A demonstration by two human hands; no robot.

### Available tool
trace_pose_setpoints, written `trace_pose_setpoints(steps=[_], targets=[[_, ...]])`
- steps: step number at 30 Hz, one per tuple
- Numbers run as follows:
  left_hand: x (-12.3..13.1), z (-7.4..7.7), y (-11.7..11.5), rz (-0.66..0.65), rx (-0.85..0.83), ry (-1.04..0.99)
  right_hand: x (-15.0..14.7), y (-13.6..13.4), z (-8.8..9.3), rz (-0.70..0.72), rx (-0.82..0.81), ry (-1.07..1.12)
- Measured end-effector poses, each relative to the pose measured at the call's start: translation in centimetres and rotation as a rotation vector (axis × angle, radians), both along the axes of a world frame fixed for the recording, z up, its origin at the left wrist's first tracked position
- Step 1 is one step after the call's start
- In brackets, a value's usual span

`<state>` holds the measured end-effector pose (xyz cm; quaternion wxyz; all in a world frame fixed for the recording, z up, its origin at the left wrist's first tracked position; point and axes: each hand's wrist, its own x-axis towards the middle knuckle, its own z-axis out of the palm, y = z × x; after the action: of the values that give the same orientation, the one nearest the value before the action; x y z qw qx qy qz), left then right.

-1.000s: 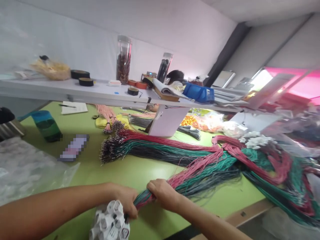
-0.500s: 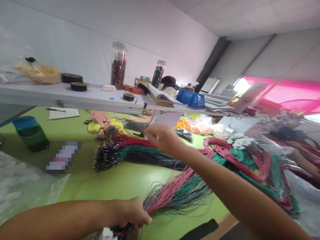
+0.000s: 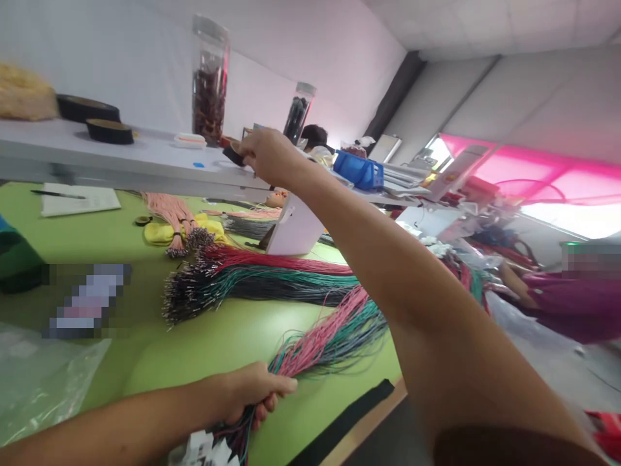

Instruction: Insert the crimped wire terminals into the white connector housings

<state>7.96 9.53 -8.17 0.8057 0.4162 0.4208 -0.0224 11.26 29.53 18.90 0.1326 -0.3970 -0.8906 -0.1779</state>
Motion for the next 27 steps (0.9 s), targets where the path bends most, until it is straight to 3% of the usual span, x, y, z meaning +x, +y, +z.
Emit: trace_pose_setpoints(steps=[3, 5, 7, 8, 10, 12, 13, 15, 18, 22, 27], targets=[[-0.2, 0.4, -0.1, -0.005, -0.021, -0.009, 1.1, -4.6, -0.4, -0.016, 0.08, 0.192], [-0.3, 0.4, -0.3, -0.014, -0.004, -0.006, 2.6, -9.5, -2.0, 0.136, 0.043, 0.323], [-0.2, 0.2, -0.5, -0.025, 0.026, 0.005, 4.9, -14.7, -5.0, 0.303, -0.2, 0.389], [-0.2, 0.1, -0.7, -0.028, 0.045, 0.015, 6.2, -17.2, -6.9, 0.339, -0.399, 0.394], [0.0, -0.1, -1.0, -0.031, 0.088, 0.04, 9.0, -21.4, -11.1, 0.246, -0.804, 0.428], [0.1, -0.1, -1.2, -0.044, 0.138, 0.06, 11.7, -24.4, -15.3, -0.054, -1.113, 0.542], [0.2, -0.1, -1.4, -0.057, 0.164, 0.064, 12.7, -25.3, -17.1, -0.208, -1.161, 0.65], [0.4, 0.0, -1.6, -0.087, 0.215, 0.059, 14.2, -26.5, -19.9, -0.379, -1.222, 0.858], [0.6, 0.1, -2.0, -0.125, 0.27, 0.037, 14.8, -27.1, -21.9, -0.469, -1.295, 1.062], [0.9, 0.0, -2.4, -0.137, 0.309, 0.034, 14.7, -26.9, -21.9, -0.446, -1.403, 1.221], [1.0, -0.6, -2.8, -0.099, 0.303, 0.067, 14.5, -25.6, -21.6, -0.467, -1.362, 1.111]])
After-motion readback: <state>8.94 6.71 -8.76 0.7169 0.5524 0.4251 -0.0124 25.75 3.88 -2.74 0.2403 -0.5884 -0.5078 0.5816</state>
